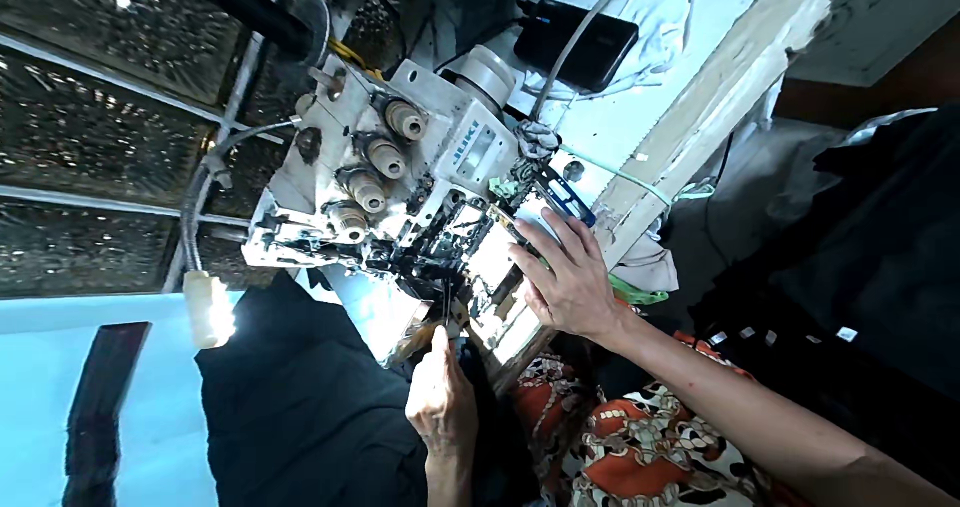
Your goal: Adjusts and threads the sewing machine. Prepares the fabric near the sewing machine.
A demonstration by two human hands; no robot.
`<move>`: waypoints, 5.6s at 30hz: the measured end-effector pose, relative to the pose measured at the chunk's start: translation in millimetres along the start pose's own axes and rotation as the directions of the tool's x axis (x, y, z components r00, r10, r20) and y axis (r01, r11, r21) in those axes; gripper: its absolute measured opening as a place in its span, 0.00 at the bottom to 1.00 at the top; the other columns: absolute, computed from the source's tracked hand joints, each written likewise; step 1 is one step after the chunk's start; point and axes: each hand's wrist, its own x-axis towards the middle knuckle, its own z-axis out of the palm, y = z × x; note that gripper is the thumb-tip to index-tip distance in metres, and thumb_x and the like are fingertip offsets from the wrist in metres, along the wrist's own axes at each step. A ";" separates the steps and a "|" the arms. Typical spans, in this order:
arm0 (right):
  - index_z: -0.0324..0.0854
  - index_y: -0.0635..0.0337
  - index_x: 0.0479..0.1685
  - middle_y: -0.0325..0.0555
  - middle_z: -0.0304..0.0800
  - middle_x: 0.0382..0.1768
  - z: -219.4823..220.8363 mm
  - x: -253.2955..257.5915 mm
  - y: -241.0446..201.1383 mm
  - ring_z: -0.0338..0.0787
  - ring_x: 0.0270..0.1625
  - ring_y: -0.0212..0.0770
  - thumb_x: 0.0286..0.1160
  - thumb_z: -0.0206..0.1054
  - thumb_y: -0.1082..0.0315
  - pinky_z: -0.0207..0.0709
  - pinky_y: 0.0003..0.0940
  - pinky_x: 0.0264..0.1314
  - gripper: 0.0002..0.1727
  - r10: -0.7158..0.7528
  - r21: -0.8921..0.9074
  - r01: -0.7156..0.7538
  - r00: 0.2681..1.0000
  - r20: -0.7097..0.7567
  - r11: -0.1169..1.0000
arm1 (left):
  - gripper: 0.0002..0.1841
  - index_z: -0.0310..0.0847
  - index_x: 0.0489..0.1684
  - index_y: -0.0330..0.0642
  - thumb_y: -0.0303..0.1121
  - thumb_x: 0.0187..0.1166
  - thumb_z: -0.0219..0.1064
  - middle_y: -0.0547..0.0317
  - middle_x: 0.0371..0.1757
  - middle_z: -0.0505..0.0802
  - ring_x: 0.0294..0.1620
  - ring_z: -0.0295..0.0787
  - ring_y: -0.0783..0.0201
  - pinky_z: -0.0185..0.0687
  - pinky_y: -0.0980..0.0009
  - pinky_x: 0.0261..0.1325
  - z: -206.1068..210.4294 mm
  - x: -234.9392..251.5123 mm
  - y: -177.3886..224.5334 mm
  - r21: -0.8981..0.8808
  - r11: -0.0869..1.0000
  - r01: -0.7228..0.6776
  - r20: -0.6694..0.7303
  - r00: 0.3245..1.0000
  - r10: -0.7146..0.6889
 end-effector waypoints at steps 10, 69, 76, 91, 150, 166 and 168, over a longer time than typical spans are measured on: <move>0.91 0.50 0.58 0.52 0.85 0.74 0.4 -0.4 0.1 0.76 0.81 0.62 0.73 0.58 0.58 0.63 0.58 0.81 0.21 0.002 -0.014 -0.001 1.000 0.009 1.000 | 0.15 0.89 0.53 0.22 0.24 0.83 0.57 0.35 0.40 0.96 0.36 0.96 0.42 0.87 0.56 0.42 -22.9 -5.7 4.1 0.019 0.998 0.057 0.025 0.998 -0.057; 0.91 0.52 0.58 0.52 0.86 0.73 2.2 -1.1 0.3 0.77 0.80 0.62 0.74 0.56 0.59 0.65 0.57 0.80 0.21 -0.010 0.006 0.010 1.000 -0.010 1.000 | 0.15 0.85 0.55 0.20 0.25 0.87 0.56 0.36 0.40 0.94 0.32 0.92 0.58 0.87 0.68 0.39 -56.8 -26.8 16.5 -0.275 0.938 0.209 0.141 0.974 -0.176; 0.91 0.52 0.56 0.53 0.85 0.74 1.2 -0.8 0.5 0.77 0.80 0.62 0.73 0.58 0.59 0.65 0.57 0.80 0.20 -0.006 -0.007 0.006 1.000 -0.006 1.000 | 0.16 0.83 0.58 0.18 0.24 0.85 0.55 0.33 0.47 0.93 0.35 0.90 0.65 0.83 0.76 0.42 -50.4 -19.3 5.8 -0.366 0.898 0.244 0.123 0.969 -0.213; 0.91 0.51 0.57 0.52 0.86 0.74 0.8 -1.0 0.4 0.77 0.81 0.61 0.73 0.58 0.58 0.66 0.57 0.80 0.20 -0.004 0.000 0.004 1.000 0.001 1.000 | 0.14 0.91 0.50 0.23 0.24 0.82 0.59 0.39 0.33 0.96 0.31 0.95 0.47 0.87 0.60 0.38 25.0 -4.6 20.8 -0.022 0.996 0.083 -0.128 0.988 -0.085; 0.90 0.52 0.60 0.52 0.86 0.73 1.4 -1.4 -0.2 0.77 0.81 0.61 0.73 0.58 0.59 0.66 0.59 0.80 0.21 0.005 0.047 -0.006 1.000 0.016 0.999 | 0.12 0.87 0.46 0.26 0.26 0.77 0.60 0.51 0.22 0.86 0.16 0.76 0.67 0.72 0.70 0.21 -51.6 14.4 8.2 -0.264 0.938 0.226 0.273 0.950 -0.152; 0.90 0.51 0.59 0.51 0.85 0.75 1.4 -0.7 0.4 0.76 0.82 0.60 0.75 0.55 0.59 0.65 0.56 0.80 0.21 -0.015 -0.001 0.015 1.000 0.008 1.000 | 0.12 0.88 0.49 0.26 0.24 0.79 0.59 0.44 0.24 0.90 0.18 0.86 0.53 0.78 0.57 0.21 -11.3 1.9 19.7 -0.171 0.950 0.262 0.135 0.961 -0.241; 0.90 0.51 0.59 0.50 0.85 0.75 2.2 -1.4 1.6 0.76 0.82 0.59 0.75 0.55 0.60 0.65 0.56 0.81 0.21 -0.017 -0.009 0.017 1.000 0.004 1.000 | 0.13 0.88 0.51 0.26 0.25 0.79 0.60 0.49 0.30 0.91 0.22 0.81 0.72 0.77 0.76 0.29 -17.8 -0.5 12.0 -0.382 0.863 0.330 0.192 0.942 -0.275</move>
